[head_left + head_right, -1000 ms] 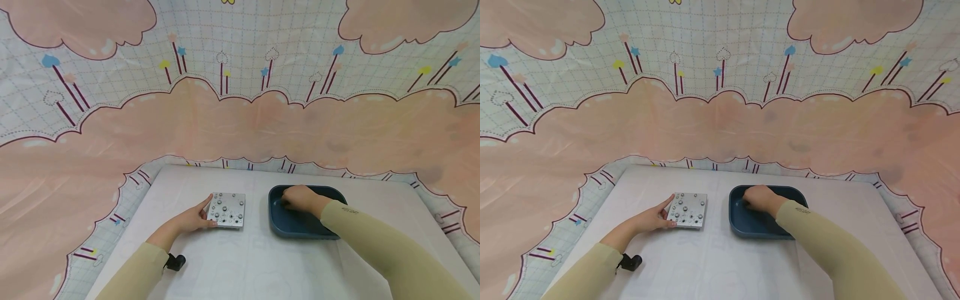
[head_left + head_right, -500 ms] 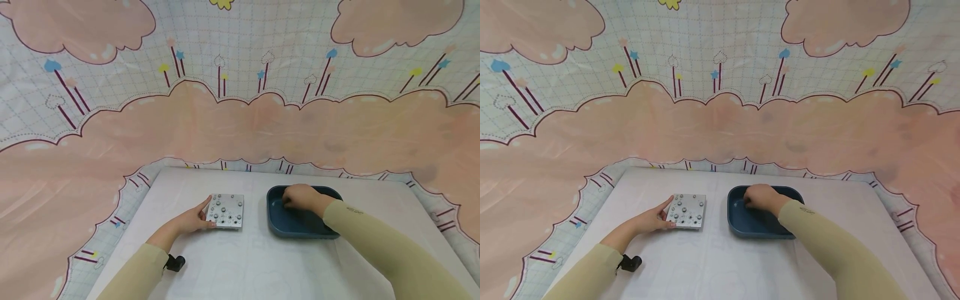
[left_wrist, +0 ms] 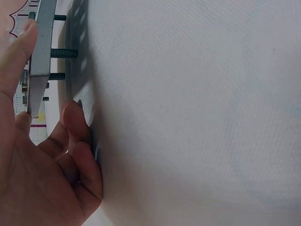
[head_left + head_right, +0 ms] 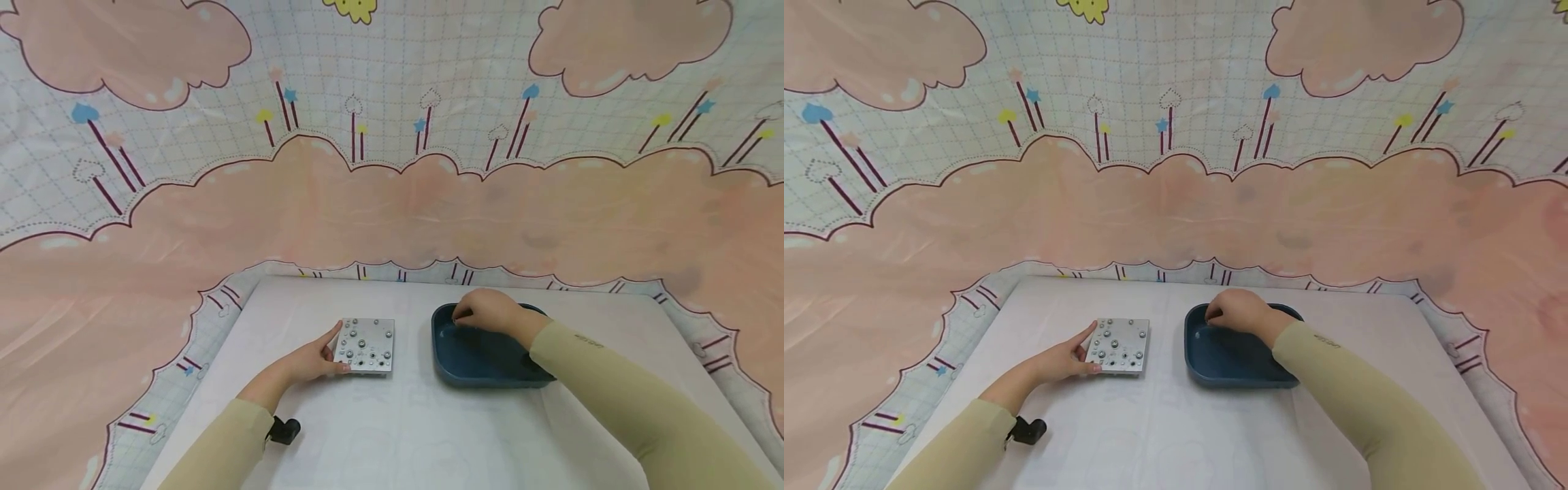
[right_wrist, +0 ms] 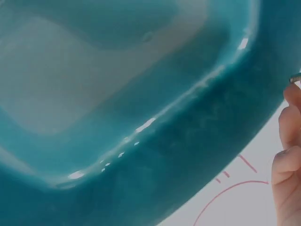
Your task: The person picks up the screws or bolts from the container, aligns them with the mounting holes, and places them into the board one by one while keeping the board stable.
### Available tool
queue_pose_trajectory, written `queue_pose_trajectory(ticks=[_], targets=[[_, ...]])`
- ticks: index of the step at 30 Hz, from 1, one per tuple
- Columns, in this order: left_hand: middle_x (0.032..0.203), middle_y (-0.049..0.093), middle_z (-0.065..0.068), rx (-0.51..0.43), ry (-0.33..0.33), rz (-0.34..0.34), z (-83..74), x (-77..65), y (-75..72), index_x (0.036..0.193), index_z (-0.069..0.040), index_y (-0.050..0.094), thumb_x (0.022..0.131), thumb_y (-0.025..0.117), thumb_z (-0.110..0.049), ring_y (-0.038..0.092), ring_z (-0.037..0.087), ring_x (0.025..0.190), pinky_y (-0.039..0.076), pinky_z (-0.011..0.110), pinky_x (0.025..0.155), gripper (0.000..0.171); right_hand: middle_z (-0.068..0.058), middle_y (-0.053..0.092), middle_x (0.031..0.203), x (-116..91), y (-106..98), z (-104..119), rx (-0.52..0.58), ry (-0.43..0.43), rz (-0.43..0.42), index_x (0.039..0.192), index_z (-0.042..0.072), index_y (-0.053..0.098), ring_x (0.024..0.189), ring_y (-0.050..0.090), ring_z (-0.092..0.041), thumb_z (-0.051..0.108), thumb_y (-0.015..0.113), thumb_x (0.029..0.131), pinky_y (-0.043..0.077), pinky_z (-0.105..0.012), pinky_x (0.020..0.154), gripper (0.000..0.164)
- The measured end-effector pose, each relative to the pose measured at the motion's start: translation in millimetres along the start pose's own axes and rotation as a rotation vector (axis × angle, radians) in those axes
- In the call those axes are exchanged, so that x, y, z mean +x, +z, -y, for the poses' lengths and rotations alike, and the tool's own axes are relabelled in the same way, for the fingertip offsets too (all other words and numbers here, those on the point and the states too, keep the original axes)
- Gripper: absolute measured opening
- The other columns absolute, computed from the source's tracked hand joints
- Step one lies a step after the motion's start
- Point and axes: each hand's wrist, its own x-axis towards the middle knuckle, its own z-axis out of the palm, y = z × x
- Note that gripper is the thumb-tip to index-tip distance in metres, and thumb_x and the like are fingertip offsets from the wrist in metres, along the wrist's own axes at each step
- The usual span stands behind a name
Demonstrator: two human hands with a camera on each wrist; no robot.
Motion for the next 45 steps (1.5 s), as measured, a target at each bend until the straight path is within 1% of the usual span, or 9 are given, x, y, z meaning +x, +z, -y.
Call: queue_pose_trajectory(ticks=[10, 14, 17, 22, 29, 34, 38, 42, 45], targets=[[0.085, 0.052, 0.006, -0.007, 0.017, 0.005, 0.7, 2.2, 0.4, 0.161, -0.027, 0.012, 0.079, 0.083, -0.041, 0.046, 0.018, 0.073, 0.038, 0.032, 0.066, 0.11, 0.01, 0.071, 0.102, 1, -5, 16, 0.191, 0.039, -0.033, 0.106, 0.023, 0.078, 0.092, 0.064, -0.007, 0.032, 0.071, 0.092, 0.052, -0.034, 0.083, 0.017], [0.086, 0.052, 0.006, -0.007, 0.017, 0.005, 1.1, 2.0, -0.4, 0.161, -0.028, 0.011, 0.079, 0.083, -0.041, 0.046, 0.018, 0.073, 0.038, 0.031, 0.066, 0.11, 0.011, 0.071, 0.096, 6, -3, 28, 0.313, 0.025, -0.039, 0.102, 0.021, 0.078, 0.085, 0.063, -0.007, 0.028, 0.072, 0.092, 0.052, -0.029, 0.077, 0.014], [0.086, 0.052, 0.006, -0.004, 0.02, 0.007, 0.9, 1.3, -0.4, 0.161, -0.026, 0.012, 0.079, 0.083, -0.041, 0.046, 0.018, 0.073, 0.038, 0.031, 0.066, 0.11, 0.006, 0.071, 0.093, 11, 0, 40, 0.398, 0.033, -0.029, 0.1, 0.019, 0.077, 0.081, 0.064, -0.012, 0.025, 0.072, 0.092, 0.052, -0.028, 0.073, 0.011], [0.086, 0.052, 0.006, 0.001, 0.027, 0.004, 0.4, 1.3, 0.2, 0.161, -0.024, 0.012, 0.079, 0.083, -0.041, 0.046, 0.018, 0.072, 0.038, 0.032, 0.065, 0.11, 0.001, 0.071, 0.096, 20, 8, 62, 0.466, 0.077, -0.001, 0.102, 0.021, 0.076, 0.077, 0.063, -0.018, 0.027, 0.072, 0.093, 0.052, -0.029, 0.069, 0.012], [0.086, 0.052, 0.006, 0.015, 0.014, -0.005, -0.8, 1.3, 0.3, 0.161, -0.023, 0.012, 0.079, 0.083, -0.041, 0.047, 0.018, 0.073, 0.039, 0.032, 0.066, 0.11, 0.01, 0.069, 0.1, 37, 22, 94, 0.406, 0.055, -0.043, 0.105, 0.021, 0.078, 0.078, 0.059, -0.01, 0.029, 0.072, 0.093, 0.049, -0.028, 0.067, 0.016], [0.086, 0.054, 0.005, 0.019, 0.001, -0.001, 1.3, 1.3, -0.8, 0.161, -0.023, 0.012, 0.079, 0.083, -0.041, 0.048, 0.018, 0.073, 0.04, 0.031, 0.066, 0.109, 0.01, 0.069, 0.103, 54, 36, 119, 0.311, 0.046, -0.048, 0.105, 0.022, 0.079, 0.087, 0.059, -0.007, 0.029, 0.072, 0.092, 0.049, -0.027, 0.077, 0.017], [0.086, 0.054, 0.005, 0.008, -0.002, 0.008, 2.6, 0.9, -0.7, 0.161, -0.023, 0.011, 0.08, 0.082, -0.042, 0.048, 0.018, 0.073, 0.039, 0.031, 0.066, 0.11, 0.012, 0.068, 0.099, 65, 49, 133, 0.254, 0.069, -0.034, 0.104, 0.024, 0.08, 0.092, 0.058, -0.006, 0.028, 0.073, 0.091, 0.048, -0.028, 0.085, 0.015], [0.086, 0.054, 0.006, -0.008, 0.004, 0.011, 0.8, -0.6, -1.2, 0.161, -0.023, 0.01, 0.08, 0.082, -0.041, 0.048, 0.018, 0.073, 0.039, 0.032, 0.066, 0.11, 0.012, 0.067, 0.093, 69, 57, 141, 0.244, 0.123, -0.028, 0.102, 0.024, 0.08, 0.084, 0.056, -0.007, 0.027, 0.073, 0.091, 0.047, -0.027, 0.079, 0.013], [0.085, 0.054, 0.005, -0.011, 0.007, 0.013, -1.2, -1.2, -1.7, 0.161, -0.024, 0.01, 0.08, 0.082, -0.041, 0.048, 0.018, 0.072, 0.039, 0.031, 0.066, 0.11, 0.011, 0.069, 0.095, 69, 61, 143, 0.258, 0.166, -0.039, 0.1, 0.023, 0.08, 0.083, 0.055, -0.007, 0.027, 0.073, 0.091, 0.046, -0.027, 0.078, 0.011]])
